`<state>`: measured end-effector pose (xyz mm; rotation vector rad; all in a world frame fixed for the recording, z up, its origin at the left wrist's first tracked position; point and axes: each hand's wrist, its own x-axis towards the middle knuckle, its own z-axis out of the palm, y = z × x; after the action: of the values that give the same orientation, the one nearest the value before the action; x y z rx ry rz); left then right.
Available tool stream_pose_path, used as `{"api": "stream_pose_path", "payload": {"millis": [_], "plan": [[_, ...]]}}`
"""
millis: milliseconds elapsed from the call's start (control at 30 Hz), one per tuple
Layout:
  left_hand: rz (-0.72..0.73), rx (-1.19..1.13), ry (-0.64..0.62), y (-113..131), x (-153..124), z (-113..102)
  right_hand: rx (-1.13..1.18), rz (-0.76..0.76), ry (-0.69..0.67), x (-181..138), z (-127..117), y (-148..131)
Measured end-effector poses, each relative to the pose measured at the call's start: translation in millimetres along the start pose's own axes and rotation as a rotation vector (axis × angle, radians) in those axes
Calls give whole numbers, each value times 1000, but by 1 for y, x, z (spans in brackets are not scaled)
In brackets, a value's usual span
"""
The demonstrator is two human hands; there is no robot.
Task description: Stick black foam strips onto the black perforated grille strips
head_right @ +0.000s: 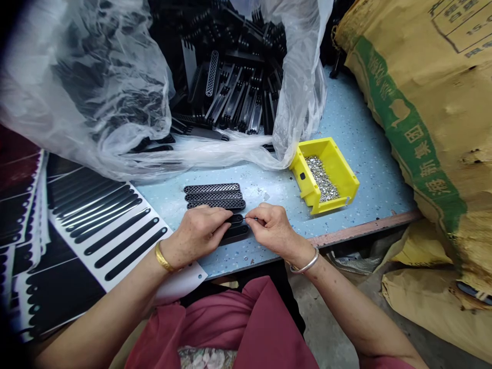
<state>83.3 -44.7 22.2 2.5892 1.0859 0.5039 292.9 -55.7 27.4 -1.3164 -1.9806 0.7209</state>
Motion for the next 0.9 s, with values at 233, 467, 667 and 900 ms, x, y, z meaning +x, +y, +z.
{"api": "stream_pose_path", "payload": {"millis": [233, 467, 667, 900], "plan": [[6, -11, 3, 0, 0, 0, 21, 5, -4, 1, -1, -1], [3, -6, -5, 0, 0, -1, 39, -5, 10, 0, 3, 1], [6, -10, 2, 0, 0, 0, 80, 20, -36, 4, 2, 2], [5, -11, 27, -2, 0, 2, 272, 178, -251, 13, 1, 8]]}}
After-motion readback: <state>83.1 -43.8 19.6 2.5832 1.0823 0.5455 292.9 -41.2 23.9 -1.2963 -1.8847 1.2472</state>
